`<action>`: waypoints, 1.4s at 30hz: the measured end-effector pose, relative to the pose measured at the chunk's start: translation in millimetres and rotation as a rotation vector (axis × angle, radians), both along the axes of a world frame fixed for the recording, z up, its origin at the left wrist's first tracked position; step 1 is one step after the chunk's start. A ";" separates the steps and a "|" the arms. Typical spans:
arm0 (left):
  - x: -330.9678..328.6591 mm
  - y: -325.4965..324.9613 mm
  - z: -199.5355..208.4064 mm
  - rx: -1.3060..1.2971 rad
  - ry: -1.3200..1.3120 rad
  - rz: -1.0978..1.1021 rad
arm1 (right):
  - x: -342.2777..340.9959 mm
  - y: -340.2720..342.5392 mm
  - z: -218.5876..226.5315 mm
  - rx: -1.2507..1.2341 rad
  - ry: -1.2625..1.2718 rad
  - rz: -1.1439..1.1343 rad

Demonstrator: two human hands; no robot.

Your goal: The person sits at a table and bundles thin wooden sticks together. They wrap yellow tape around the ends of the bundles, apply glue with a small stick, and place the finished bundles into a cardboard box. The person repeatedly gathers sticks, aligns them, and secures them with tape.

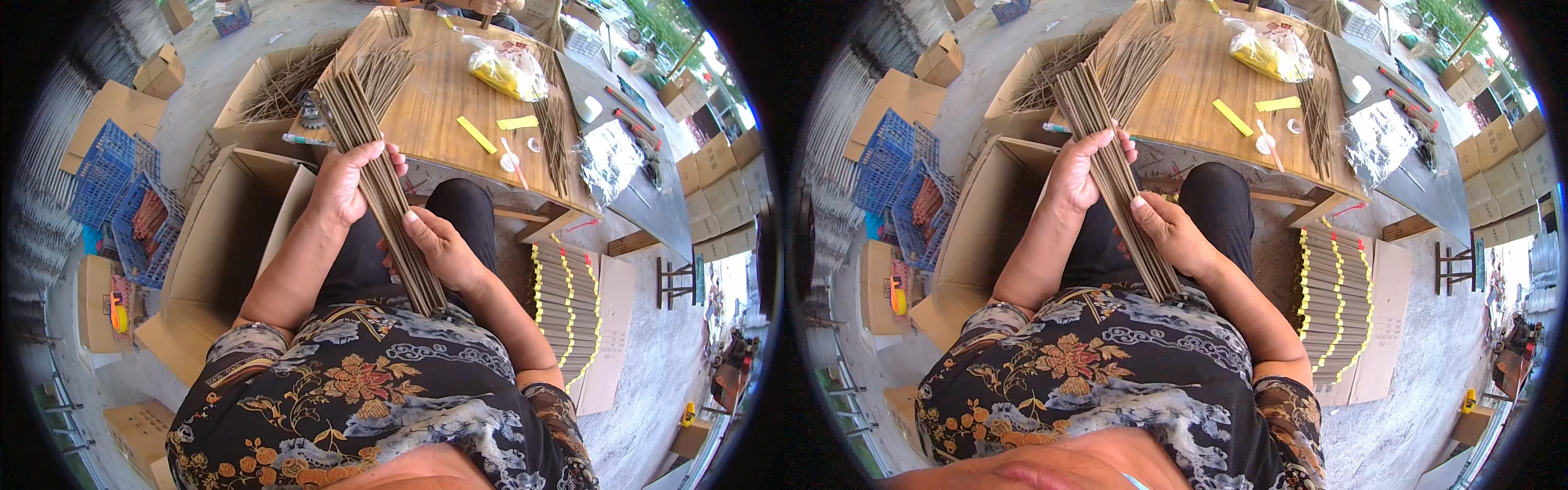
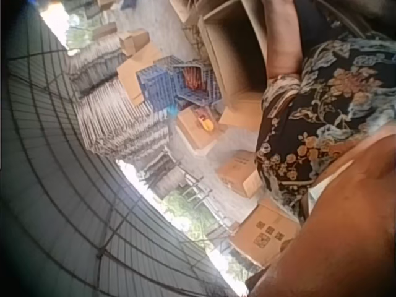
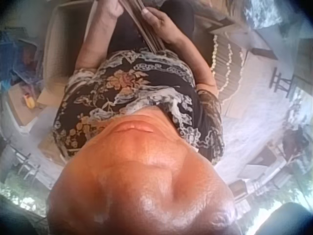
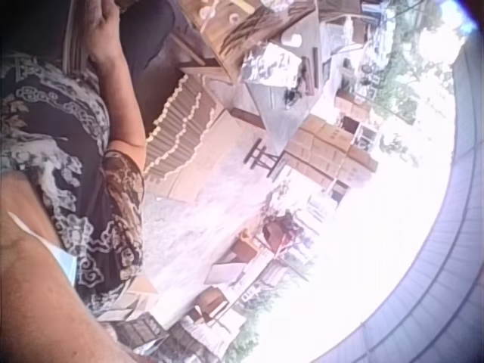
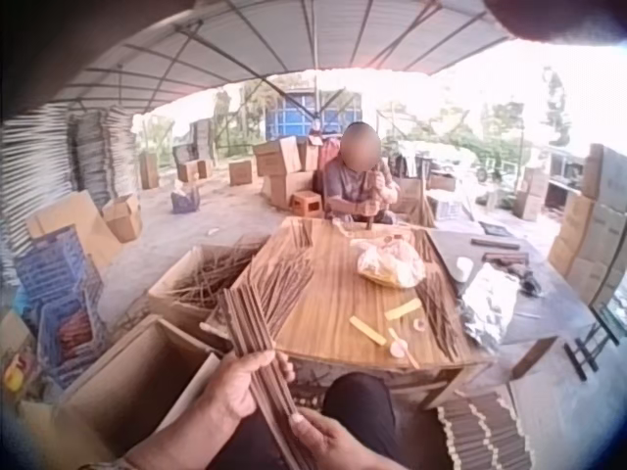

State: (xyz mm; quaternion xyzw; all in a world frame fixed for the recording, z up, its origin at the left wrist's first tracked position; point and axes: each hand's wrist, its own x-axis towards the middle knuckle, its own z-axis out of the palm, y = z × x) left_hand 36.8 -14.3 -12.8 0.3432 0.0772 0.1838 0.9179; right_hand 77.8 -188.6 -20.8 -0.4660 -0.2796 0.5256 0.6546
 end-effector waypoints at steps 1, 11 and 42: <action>0.5 0.8 -1.3 -0.008 -0.001 0.004 | 1.1 0.5 -0.6 -0.001 -0.003 -0.008; 1.9 7.0 -11.8 -0.043 0.036 0.002 | 12.0 16.0 -12.4 -0.045 -0.262 -0.367; 3.8 40.2 -37.6 -0.150 0.068 0.015 | 32.6 63.2 -10.1 -0.215 -0.340 -0.344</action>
